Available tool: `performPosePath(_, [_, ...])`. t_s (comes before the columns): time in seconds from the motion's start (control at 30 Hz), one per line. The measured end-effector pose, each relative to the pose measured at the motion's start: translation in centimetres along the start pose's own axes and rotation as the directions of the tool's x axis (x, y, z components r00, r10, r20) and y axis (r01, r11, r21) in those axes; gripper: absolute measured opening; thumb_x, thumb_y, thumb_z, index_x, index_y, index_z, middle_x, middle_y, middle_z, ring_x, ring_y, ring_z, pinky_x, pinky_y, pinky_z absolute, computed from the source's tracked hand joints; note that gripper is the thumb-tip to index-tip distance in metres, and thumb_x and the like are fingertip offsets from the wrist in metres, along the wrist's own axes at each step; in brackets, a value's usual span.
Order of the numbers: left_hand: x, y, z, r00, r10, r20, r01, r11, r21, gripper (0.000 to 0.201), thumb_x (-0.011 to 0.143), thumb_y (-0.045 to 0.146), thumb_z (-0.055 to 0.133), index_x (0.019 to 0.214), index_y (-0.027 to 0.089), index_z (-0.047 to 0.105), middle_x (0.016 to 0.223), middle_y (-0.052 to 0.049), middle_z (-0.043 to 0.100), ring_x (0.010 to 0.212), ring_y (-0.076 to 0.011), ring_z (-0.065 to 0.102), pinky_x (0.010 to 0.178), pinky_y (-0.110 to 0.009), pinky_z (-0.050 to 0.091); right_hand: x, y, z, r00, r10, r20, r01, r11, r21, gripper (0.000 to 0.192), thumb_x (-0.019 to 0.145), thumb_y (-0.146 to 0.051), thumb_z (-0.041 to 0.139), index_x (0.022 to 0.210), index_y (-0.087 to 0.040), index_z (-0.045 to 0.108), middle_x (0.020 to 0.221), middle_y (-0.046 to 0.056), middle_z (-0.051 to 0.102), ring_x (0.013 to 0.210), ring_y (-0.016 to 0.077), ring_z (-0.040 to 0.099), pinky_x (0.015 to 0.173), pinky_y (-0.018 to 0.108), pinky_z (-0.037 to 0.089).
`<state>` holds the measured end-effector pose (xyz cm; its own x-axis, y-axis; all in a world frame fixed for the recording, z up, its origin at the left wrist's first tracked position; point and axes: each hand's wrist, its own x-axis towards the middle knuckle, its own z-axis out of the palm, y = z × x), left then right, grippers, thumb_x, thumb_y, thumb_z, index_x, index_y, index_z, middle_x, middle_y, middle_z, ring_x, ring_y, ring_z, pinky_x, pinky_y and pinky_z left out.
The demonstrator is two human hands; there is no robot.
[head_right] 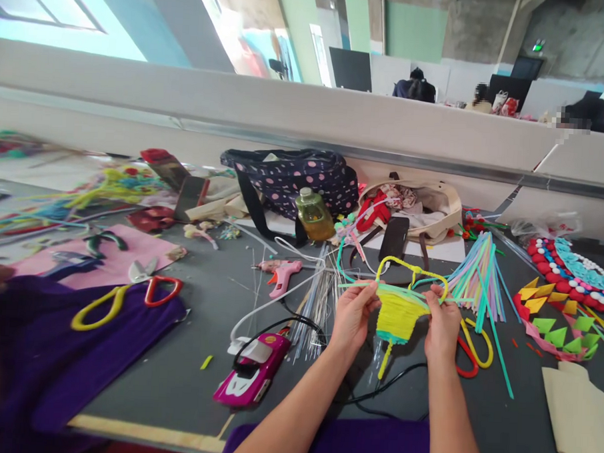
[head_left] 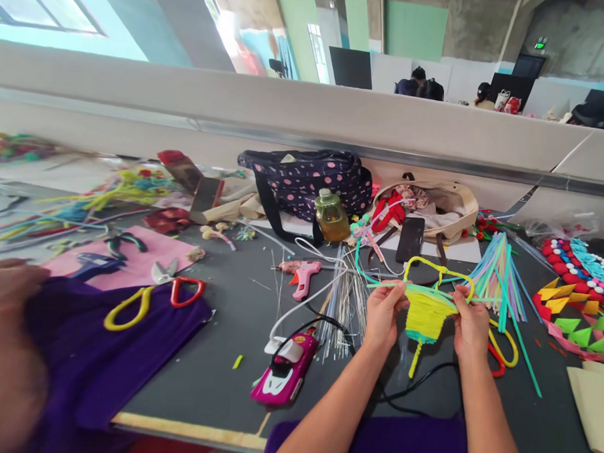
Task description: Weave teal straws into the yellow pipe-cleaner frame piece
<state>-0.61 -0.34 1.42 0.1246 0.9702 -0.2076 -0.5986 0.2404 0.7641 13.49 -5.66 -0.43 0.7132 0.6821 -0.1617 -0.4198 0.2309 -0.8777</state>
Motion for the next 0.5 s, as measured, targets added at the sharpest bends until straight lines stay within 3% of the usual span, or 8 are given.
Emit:
performPosePath(0.2, [-0.07,-0.24,-0.04,1.0,0.026,-0.011,-0.026,1.0,-0.008,0.026,0.056,0.03,0.084,0.068,0.014,0.067,0.078,-0.004,0.071,0.056,-0.006,0.059,0.05,-0.016,0.047,0.54,0.45,-0.2,0.977,-0.196,-0.078,0.181,0.969,-0.171,0.04,0.055,-0.038,0.082,0.085,-0.015,0.067,0.064,-0.001,0.067,0.062,0.0156,0.062,0.061,0.027,0.047])
performPosePath(0.5, [0.15,-0.53,-0.3,0.998,-0.058,0.009,0.058,0.997,-0.054,0.027,0.058,0.028,0.083,0.073,0.014,0.066,0.08,-0.003,0.07,0.052,-0.003,0.052,0.049,-0.014,0.046,0.09,-0.01,0.19,0.986,-0.155,-0.068,0.152,0.987,-0.052,0.037,0.055,-0.034,0.082,0.082,-0.016,0.065,0.07,0.001,0.068,0.066,0.0153,0.062,0.064,0.026,0.045])
